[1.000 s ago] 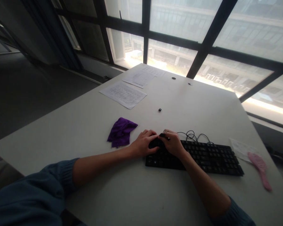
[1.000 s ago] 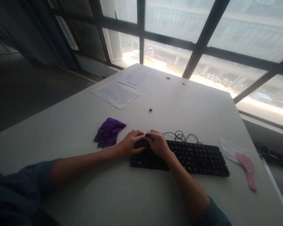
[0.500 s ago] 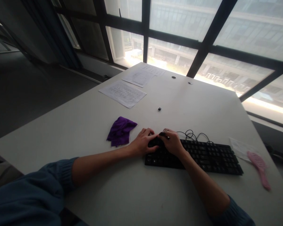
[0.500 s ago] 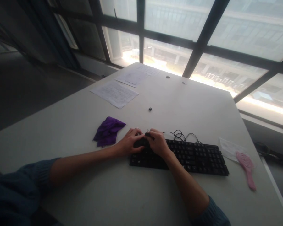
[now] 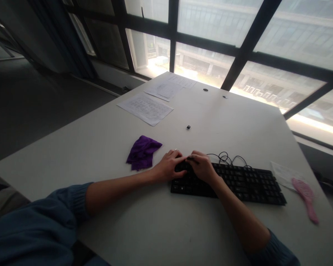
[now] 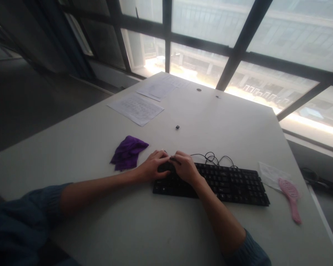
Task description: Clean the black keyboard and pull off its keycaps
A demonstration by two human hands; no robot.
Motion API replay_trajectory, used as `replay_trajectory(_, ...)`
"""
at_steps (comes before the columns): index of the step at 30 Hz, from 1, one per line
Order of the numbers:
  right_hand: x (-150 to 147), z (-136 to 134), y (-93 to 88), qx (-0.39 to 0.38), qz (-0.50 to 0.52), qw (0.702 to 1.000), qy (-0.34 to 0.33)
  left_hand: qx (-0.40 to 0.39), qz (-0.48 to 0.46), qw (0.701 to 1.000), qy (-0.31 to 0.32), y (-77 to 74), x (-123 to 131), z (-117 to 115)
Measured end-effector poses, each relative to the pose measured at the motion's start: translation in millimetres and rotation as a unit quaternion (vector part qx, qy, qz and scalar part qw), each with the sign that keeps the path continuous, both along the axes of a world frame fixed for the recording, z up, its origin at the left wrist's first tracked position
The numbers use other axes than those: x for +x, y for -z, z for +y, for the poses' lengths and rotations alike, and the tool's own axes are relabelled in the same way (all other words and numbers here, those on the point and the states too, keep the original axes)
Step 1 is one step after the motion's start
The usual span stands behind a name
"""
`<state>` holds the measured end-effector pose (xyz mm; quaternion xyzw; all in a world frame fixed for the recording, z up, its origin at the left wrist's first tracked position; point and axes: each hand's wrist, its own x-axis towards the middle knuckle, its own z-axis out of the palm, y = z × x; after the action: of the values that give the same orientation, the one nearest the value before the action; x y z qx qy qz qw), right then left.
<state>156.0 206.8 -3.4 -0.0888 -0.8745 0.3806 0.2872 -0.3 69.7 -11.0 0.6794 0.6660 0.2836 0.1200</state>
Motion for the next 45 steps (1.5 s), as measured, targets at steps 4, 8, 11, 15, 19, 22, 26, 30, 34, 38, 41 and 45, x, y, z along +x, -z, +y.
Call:
replay_trajectory(4,-0.1,-1.6,-1.1,0.006,0.000,1.000,-0.008,0.002,0.004,1.000,0.000,0.6,-0.1,-0.2)
replay_trajectory(8,-3.5,3.3,-2.3,-0.060,-0.006,0.996,0.063,0.005,0.001,1.000,-0.004,-0.3,0.8,-0.4)
replay_trajectory(11,-5.2,6.7,-1.7,-0.108,-0.007,0.987,0.117,0.010,-0.001,1.000,-0.007,1.4,1.0,-0.1)
replay_trajectory(15,-4.9,6.8,-0.5,-0.117,-0.007,0.986,0.118,0.013,-0.003,1.000,-0.010,4.2,0.6,0.2)
replay_trajectory(19,-4.3,6.5,-1.7,-0.134,0.001,0.984,0.116,0.021,-0.028,0.999,-0.007,1.8,-0.1,-0.4)
replay_trajectory(22,-4.0,6.7,-3.7,-0.125,0.010,0.988,0.095,0.041,-0.075,0.996,-0.017,-2.4,-0.6,-0.8)
replay_trajectory(26,-3.3,4.8,-6.5,-0.107,0.026,0.993,0.036,0.078,-0.122,0.989,-0.032,-5.8,0.1,-0.6)
replay_trajectory(30,-2.8,0.4,-10.7,-0.114,0.037,0.993,-0.022,0.105,-0.137,0.984,-0.035,-6.0,2.8,1.4)
replay_trajectory(34,-2.4,-1.6,-14.2,-0.099,0.051,0.993,-0.042,0.116,-0.148,0.981,-0.042,-4.4,4.6,3.6)
replay_trajectory(38,-1.9,-1.1,-15.3,-0.079,0.046,0.994,-0.061,0.111,-0.125,0.985,-0.040,-2.4,4.0,3.8)
replay_trajectory(41,-1.4,-1.4,-16.5,-0.078,0.019,0.995,-0.067,0.110,-0.103,0.988,-0.025,-0.8,3.2,3.2)
replay_trajectory(45,-1.4,-2.3,-17.8,-0.084,0.007,0.995,-0.061,0.107,-0.083,0.991,-0.016,0.8,3.0,2.7)
